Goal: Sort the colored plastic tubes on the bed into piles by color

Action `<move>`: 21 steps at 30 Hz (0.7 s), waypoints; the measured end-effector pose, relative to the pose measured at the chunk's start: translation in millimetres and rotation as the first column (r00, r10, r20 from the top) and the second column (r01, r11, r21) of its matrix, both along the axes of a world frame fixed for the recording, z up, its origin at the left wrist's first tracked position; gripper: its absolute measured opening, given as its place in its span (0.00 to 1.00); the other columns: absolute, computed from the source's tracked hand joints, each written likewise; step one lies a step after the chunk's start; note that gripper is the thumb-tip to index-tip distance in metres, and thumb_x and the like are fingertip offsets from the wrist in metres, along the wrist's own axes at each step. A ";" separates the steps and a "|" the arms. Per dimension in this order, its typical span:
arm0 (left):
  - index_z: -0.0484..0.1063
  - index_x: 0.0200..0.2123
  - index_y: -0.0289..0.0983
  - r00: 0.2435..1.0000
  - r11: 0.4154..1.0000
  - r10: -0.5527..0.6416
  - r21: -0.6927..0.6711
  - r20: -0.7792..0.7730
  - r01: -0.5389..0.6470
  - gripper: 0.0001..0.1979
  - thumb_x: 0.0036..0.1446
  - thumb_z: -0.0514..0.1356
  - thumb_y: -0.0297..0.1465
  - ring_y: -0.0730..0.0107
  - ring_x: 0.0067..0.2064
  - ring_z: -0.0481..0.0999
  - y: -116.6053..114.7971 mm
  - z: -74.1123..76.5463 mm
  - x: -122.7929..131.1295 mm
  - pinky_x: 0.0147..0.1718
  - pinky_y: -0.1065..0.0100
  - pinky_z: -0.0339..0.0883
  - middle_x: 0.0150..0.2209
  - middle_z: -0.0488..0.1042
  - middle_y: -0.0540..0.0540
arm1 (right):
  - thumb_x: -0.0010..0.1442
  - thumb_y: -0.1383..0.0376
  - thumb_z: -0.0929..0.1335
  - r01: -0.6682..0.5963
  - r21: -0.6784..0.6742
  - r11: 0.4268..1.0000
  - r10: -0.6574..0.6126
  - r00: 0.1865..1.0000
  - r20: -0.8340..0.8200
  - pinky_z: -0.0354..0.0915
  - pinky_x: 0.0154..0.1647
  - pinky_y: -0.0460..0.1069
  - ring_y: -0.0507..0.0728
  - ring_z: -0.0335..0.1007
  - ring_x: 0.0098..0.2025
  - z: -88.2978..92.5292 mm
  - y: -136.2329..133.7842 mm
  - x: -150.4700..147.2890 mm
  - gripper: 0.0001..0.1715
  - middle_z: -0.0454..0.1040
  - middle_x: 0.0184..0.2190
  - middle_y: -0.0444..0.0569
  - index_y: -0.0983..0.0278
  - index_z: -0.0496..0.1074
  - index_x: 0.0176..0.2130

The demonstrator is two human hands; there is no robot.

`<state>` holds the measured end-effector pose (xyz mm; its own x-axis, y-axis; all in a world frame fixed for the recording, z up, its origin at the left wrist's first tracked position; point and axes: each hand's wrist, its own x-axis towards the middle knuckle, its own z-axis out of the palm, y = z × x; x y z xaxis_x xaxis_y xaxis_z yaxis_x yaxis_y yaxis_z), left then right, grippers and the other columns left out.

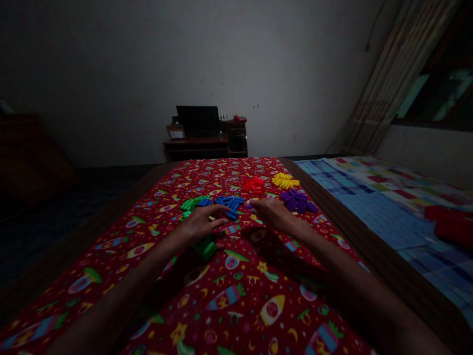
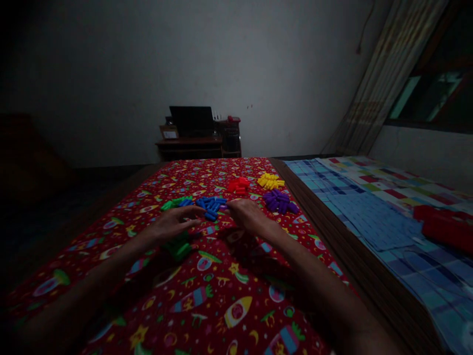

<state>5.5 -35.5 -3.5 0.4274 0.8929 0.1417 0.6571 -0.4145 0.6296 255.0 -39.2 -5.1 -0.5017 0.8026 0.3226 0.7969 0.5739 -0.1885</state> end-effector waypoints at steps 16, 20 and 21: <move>0.79 0.43 0.41 0.969 0.975 0.211 0.104 -0.132 -0.198 0.27 0.51 0.53 0.52 0.57 0.43 0.78 22.3 9.7 -39.5 0.44 0.65 0.70 0.43 0.81 0.47 | 0.65 0.55 0.58 0.770 -0.111 0.629 -0.767 0.638 0.076 0.58 0.30 0.48 0.59 0.74 0.35 -19.7 38.1 148.3 0.27 0.78 0.31 0.60 0.70 0.78 0.35; 0.78 0.43 0.41 0.947 0.957 0.272 0.154 -0.171 -0.247 0.24 0.53 0.52 0.48 0.58 0.45 0.77 24.0 16.0 -49.9 0.46 0.66 0.69 0.45 0.80 0.47 | 0.65 0.56 0.57 0.795 -0.053 0.605 -0.795 0.606 0.027 0.59 0.29 0.49 0.60 0.74 0.35 -17.8 37.9 149.5 0.28 0.77 0.31 0.61 0.69 0.78 0.34; 0.77 0.43 0.40 0.943 0.949 0.288 0.182 -0.170 -0.257 0.24 0.54 0.52 0.47 0.58 0.45 0.77 26.4 16.2 -55.4 0.46 0.66 0.69 0.45 0.79 0.46 | 0.65 0.56 0.57 0.804 -0.044 0.592 -0.805 0.593 0.009 0.59 0.30 0.49 0.60 0.74 0.35 -15.5 37.6 150.0 0.28 0.77 0.31 0.61 0.69 0.78 0.33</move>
